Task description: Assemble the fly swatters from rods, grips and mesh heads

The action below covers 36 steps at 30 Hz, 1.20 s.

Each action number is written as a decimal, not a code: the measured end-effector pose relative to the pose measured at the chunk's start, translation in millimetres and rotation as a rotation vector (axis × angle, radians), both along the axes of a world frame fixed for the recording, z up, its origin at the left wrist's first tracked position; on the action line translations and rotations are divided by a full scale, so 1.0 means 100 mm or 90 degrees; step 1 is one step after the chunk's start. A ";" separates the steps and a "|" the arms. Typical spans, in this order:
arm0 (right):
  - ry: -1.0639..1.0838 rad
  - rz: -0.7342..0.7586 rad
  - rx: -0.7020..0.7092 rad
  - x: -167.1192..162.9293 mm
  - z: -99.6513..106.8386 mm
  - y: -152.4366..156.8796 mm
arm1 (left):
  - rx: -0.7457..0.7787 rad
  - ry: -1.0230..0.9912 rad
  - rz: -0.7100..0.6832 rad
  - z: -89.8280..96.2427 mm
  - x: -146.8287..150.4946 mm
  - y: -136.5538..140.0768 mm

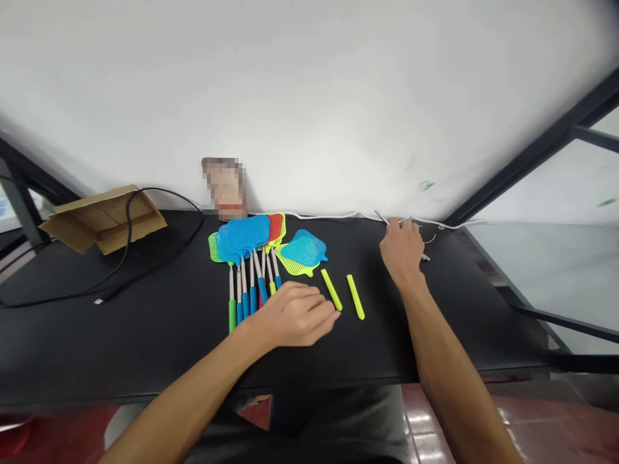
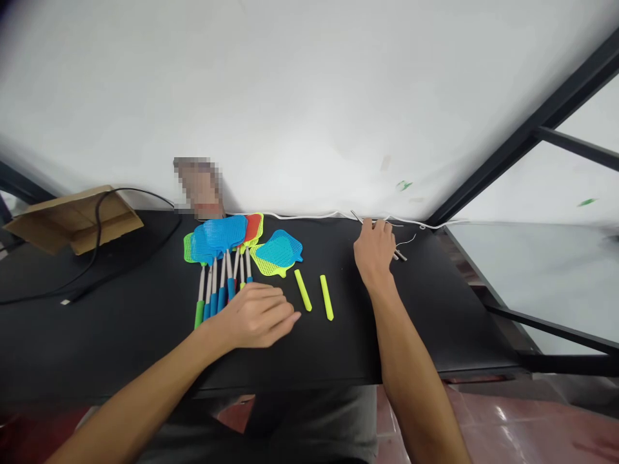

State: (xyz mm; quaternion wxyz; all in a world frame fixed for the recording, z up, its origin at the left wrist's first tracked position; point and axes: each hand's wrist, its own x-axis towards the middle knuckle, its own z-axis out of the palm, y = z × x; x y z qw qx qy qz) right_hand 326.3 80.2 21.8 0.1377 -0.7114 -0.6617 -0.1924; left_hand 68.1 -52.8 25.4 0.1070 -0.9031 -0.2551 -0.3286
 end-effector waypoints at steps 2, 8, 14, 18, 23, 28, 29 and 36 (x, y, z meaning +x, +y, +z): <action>0.053 0.006 -0.011 -0.01 0.05 -0.03 | 0.008 -0.002 -0.037 0.01 0.04 -0.06; 0.327 0.201 -0.066 -0.18 0.09 -0.17 | -0.100 -0.053 0.004 0.00 0.05 -0.10; 0.842 0.506 -0.318 -0.76 0.05 -0.59 | -0.461 -0.347 0.236 0.04 -0.01 0.06; 0.973 0.578 -0.433 -0.96 0.05 -0.81 | -0.638 -0.534 0.178 0.06 -0.05 0.17; 0.929 0.610 -0.475 -0.95 0.07 -0.86 | -0.767 -0.655 0.101 0.01 -0.05 0.23; 0.699 0.647 -0.437 -0.71 0.22 -0.69 | -0.821 -0.782 0.080 -0.02 -0.05 0.24; 0.661 0.612 -0.353 -0.62 0.24 -0.62 | -0.816 -0.811 0.081 -0.01 -0.06 0.24; 0.258 0.287 -0.224 0.02 0.28 -0.24 | -0.821 -0.910 0.094 0.07 -0.13 0.28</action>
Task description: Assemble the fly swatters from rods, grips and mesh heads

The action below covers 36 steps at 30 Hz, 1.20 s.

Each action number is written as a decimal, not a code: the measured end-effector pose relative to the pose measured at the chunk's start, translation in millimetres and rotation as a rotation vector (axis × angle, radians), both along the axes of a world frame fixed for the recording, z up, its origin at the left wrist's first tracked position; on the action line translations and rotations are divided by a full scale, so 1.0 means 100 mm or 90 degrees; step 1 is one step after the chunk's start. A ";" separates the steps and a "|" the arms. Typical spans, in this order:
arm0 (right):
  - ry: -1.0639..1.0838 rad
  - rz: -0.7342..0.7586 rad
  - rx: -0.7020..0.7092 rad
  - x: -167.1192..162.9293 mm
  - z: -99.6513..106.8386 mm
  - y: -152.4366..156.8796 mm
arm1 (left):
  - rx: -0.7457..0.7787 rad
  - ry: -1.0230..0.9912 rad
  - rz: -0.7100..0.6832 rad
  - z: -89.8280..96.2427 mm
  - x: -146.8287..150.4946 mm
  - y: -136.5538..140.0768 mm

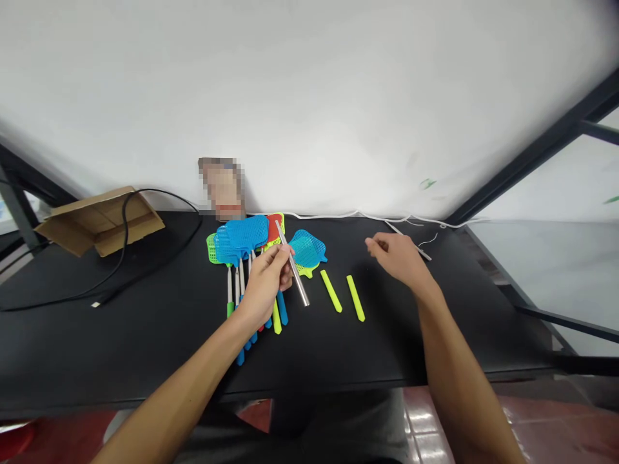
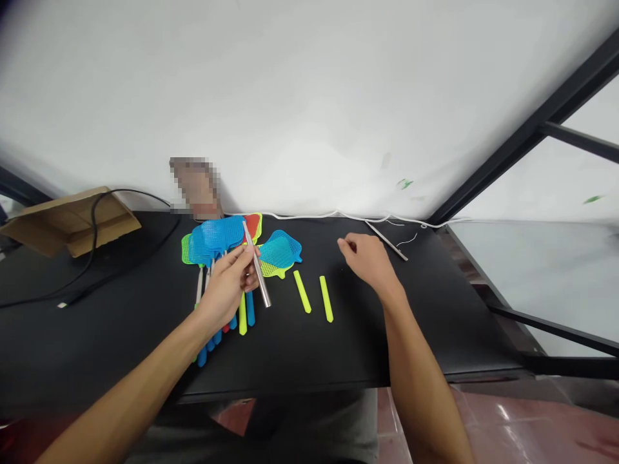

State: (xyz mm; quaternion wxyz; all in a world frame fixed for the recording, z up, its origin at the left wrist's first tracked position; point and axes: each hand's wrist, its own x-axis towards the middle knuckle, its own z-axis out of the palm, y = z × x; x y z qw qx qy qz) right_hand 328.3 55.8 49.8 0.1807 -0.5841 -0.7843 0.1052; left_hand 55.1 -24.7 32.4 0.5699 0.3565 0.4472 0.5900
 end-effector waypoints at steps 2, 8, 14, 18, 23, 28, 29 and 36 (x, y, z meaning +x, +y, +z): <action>-0.085 0.037 -0.102 0.01 0.02 -0.05 | -0.015 0.001 -0.002 0.00 0.00 0.00; -0.238 0.162 -0.235 -0.25 0.02 -0.30 | -0.018 -0.011 0.018 0.01 0.01 -0.01; -0.265 0.165 -0.171 -0.31 0.05 -0.33 | -0.004 -0.003 0.036 0.05 0.02 -0.02; -0.079 0.261 -0.128 -0.36 0.18 -0.42 | 0.042 -0.003 0.071 0.05 0.03 -0.02; 0.156 0.393 -0.176 -0.50 0.24 -0.55 | 0.066 -0.056 0.143 0.07 0.00 0.00; 0.200 0.383 -0.145 -0.53 0.21 -0.54 | 0.063 -0.064 0.156 0.10 -0.03 0.00; 0.209 0.380 -0.139 -0.53 0.20 -0.54 | 0.060 -0.063 0.156 0.10 -0.03 0.00; 0.243 0.347 -0.101 -0.54 0.23 -0.54 | 0.057 -0.059 0.157 0.10 0.00 -0.02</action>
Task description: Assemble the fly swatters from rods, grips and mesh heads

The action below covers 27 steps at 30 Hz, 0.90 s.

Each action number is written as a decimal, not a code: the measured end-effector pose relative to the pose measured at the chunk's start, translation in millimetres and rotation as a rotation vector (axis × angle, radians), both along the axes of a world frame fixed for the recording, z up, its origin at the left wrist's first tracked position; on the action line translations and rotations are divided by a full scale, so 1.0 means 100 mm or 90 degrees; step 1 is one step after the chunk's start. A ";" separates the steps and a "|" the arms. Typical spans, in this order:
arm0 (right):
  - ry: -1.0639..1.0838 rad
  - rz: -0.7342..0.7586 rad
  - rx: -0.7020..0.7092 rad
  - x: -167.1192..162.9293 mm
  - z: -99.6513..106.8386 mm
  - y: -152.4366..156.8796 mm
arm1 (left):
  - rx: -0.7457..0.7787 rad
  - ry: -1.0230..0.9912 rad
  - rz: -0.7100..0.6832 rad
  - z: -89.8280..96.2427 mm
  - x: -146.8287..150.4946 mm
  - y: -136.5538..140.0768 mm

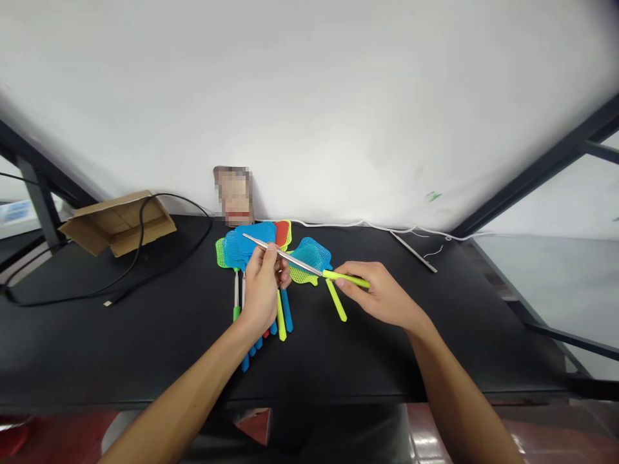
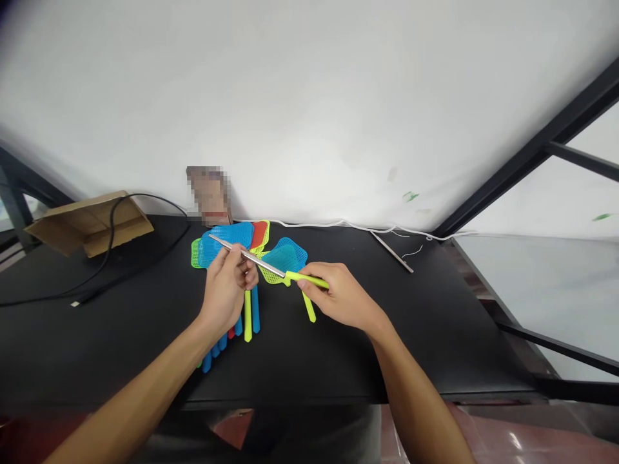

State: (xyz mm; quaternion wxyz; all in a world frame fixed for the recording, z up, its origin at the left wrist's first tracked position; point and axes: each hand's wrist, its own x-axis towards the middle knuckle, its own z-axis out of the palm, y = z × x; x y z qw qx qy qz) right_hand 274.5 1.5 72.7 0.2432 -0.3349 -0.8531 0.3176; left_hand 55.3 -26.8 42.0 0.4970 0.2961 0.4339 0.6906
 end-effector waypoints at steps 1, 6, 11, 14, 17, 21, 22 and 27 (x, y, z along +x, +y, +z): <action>-0.001 -0.001 0.003 0.00 0.00 0.00 | 0.000 0.002 0.002 0.00 0.00 0.00; 0.001 0.001 0.007 -0.01 -0.01 -0.01 | -0.004 0.005 0.013 0.01 0.00 -0.01; 0.007 -0.005 0.014 -0.02 -0.02 -0.01 | 0.007 0.010 0.009 -0.01 0.01 -0.01; 0.004 -0.015 0.016 -0.03 -0.03 -0.01 | 0.010 0.002 0.009 0.00 0.00 -0.01; 0.013 -0.026 0.027 -0.05 -0.03 -0.03 | 0.009 0.003 0.004 0.02 -0.01 -0.01; 0.048 -0.036 0.031 -0.12 -0.06 -0.07 | 0.007 0.075 -0.048 0.00 0.03 -0.04; 0.053 -0.035 0.031 -0.14 -0.07 -0.08 | 0.007 0.093 -0.069 -0.02 0.04 -0.05; 0.058 -0.043 0.020 -0.20 -0.13 -0.10 | -0.003 0.099 -0.130 -0.08 0.10 -0.09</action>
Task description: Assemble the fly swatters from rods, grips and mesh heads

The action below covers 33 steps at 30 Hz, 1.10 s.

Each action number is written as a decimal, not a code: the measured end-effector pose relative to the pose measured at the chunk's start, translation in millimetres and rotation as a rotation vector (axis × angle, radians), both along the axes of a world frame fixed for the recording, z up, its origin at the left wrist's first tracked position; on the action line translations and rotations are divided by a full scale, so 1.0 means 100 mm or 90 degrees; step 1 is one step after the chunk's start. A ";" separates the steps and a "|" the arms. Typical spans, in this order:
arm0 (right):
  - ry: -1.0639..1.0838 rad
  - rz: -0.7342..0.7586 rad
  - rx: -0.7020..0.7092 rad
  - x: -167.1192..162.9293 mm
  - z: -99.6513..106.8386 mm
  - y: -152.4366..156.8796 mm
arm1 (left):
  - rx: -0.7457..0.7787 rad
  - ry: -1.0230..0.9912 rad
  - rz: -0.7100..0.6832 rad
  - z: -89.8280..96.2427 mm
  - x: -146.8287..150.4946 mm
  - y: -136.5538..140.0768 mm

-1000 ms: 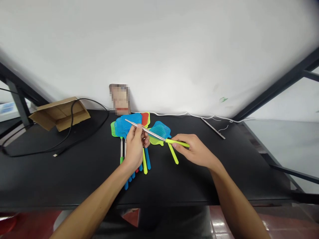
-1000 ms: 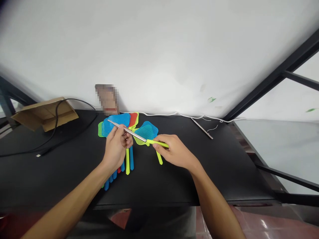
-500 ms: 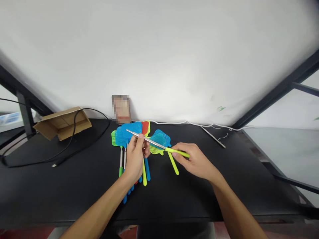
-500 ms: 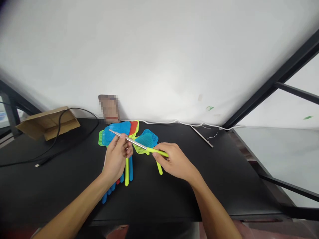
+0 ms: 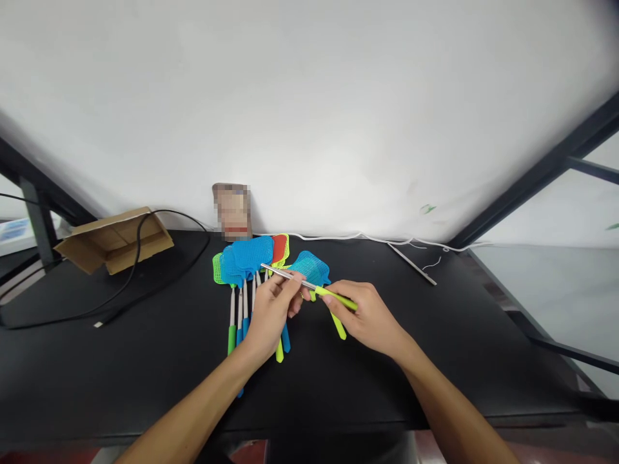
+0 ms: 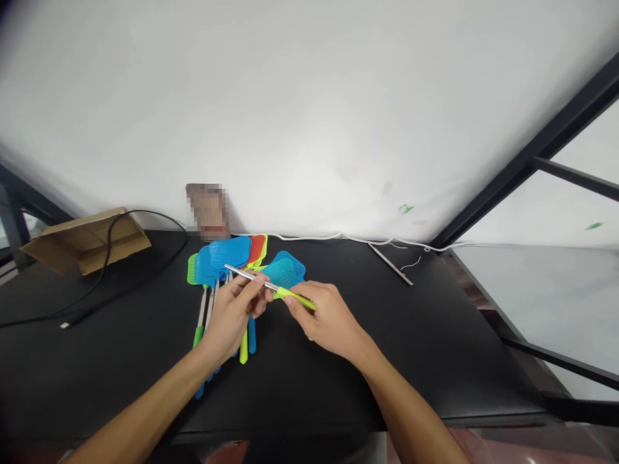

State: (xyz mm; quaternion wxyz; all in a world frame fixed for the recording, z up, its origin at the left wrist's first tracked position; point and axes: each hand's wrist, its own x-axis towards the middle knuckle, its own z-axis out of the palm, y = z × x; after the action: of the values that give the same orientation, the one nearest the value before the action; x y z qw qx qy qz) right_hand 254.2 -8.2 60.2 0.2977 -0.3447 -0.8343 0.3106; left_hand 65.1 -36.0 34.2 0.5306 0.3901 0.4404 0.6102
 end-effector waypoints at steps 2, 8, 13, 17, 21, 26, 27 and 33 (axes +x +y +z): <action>0.016 -0.019 -0.022 0.00 -0.02 0.00 | -0.010 -0.015 -0.007 0.01 0.00 0.00; 0.059 -0.057 -0.066 0.02 -0.03 0.00 | -0.022 -0.095 -0.007 0.10 -0.03 0.00; 0.090 -0.038 -0.068 0.00 -0.03 -0.03 | -0.025 -0.144 0.022 0.13 -0.05 0.01; 0.088 -0.056 -0.018 -0.05 -0.07 -0.06 | -0.009 -0.118 0.019 0.09 -0.04 0.01; 0.087 -0.067 0.009 -0.09 -0.12 -0.10 | 0.017 -0.096 0.023 0.01 -0.02 0.01; 0.092 -0.061 -0.004 -0.13 -0.16 -0.13 | 0.052 -0.081 0.012 -0.08 -0.02 0.03; 0.089 -0.062 -0.011 -0.14 -0.16 -0.13 | 0.058 -0.080 0.011 -0.10 -0.02 0.04; 0.092 -0.063 -0.056 -0.17 -0.18 -0.16 | 0.076 -0.080 0.003 -0.16 -0.02 0.04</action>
State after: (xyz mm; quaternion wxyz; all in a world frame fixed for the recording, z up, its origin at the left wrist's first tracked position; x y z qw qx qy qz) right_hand 237.1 -24.2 42.1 0.3565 -0.3749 -0.7782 0.3560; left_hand 63.0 -32.1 18.3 0.5319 0.3808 0.3698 0.6598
